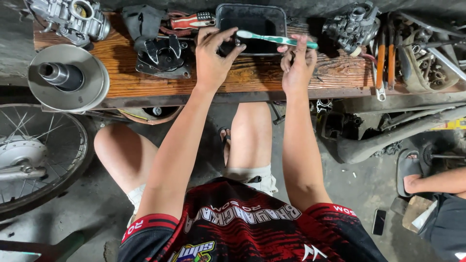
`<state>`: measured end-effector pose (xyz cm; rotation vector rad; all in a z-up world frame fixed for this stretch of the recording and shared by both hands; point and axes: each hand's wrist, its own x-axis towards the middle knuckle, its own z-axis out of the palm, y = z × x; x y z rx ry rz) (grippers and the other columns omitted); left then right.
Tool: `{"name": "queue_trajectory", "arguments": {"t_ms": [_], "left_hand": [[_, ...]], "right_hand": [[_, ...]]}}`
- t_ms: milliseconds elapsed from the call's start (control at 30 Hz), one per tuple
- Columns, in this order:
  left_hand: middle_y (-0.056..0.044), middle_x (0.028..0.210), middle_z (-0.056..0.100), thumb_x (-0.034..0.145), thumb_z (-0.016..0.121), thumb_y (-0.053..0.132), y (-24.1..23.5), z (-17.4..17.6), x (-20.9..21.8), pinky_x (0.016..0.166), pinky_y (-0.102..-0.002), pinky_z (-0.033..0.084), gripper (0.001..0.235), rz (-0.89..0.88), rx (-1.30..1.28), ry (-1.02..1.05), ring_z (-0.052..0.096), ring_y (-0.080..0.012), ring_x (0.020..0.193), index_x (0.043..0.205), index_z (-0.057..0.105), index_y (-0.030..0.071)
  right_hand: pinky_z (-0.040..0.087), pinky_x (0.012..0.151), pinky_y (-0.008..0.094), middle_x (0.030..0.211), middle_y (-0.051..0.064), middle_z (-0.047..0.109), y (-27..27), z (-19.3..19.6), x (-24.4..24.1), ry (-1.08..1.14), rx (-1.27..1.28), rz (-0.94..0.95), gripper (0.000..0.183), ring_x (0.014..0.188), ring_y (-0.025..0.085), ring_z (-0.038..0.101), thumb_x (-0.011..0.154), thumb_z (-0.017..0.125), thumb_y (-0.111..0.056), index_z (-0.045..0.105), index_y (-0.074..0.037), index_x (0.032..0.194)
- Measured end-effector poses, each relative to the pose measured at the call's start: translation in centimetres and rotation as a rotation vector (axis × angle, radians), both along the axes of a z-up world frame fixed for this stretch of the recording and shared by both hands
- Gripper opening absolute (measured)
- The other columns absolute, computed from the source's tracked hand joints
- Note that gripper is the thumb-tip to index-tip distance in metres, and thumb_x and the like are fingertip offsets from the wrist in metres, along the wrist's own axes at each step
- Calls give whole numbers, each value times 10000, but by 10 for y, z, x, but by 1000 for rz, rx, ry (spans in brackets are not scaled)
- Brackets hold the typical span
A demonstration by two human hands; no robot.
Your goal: Cleaning motorcycle engine components using a toothbrush and cleaning solution at a workbench.
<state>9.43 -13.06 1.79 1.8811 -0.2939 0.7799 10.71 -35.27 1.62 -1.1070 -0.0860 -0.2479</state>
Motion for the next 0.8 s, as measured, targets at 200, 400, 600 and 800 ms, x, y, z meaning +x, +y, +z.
{"name": "queue_trajectory", "arguments": {"t_ms": [200, 400, 600, 800], "left_hand": [[-30, 948, 596, 724, 950, 14, 0, -1, 1, 847, -298, 519, 475, -39, -6, -10, 583, -161, 913, 1154, 756, 73], [-37, 943, 597, 776, 938, 66, -1, -1, 1, 844, -295, 519, 388, -31, -18, -10, 582, -161, 912, 1116, 755, 33], [-46, 1114, 542, 770, 957, 14, -2, 0, -1, 885, -290, 576, 426, -57, -39, 14, 674, -160, 913, 1142, 756, 67], [-73, 1066, 557, 781, 949, 103, -1, 0, -1, 882, -313, 518, 417, -24, 16, 7, 578, -212, 983, 1158, 771, 84]], "right_hand": [[266, 394, 197, 706, 115, 699, -5, -2, 0, 30, 62, 29, 406, 417, 61, 408, 950, 704, -412, 697, -11, 1020], [273, 407, 213, 785, 105, 724, -3, -1, 0, 0, 37, -25, 387, 442, 47, 386, 961, 689, -431, 694, -58, 1065], [273, 415, 204, 735, 119, 694, -4, -3, 1, 26, -3, 1, 456, 450, 68, 426, 924, 714, -476, 678, -39, 1046], [298, 417, 208, 745, 107, 697, -4, -1, 0, 18, 56, -9, 447, 455, 79, 448, 930, 704, -474, 681, -47, 1058]]}}
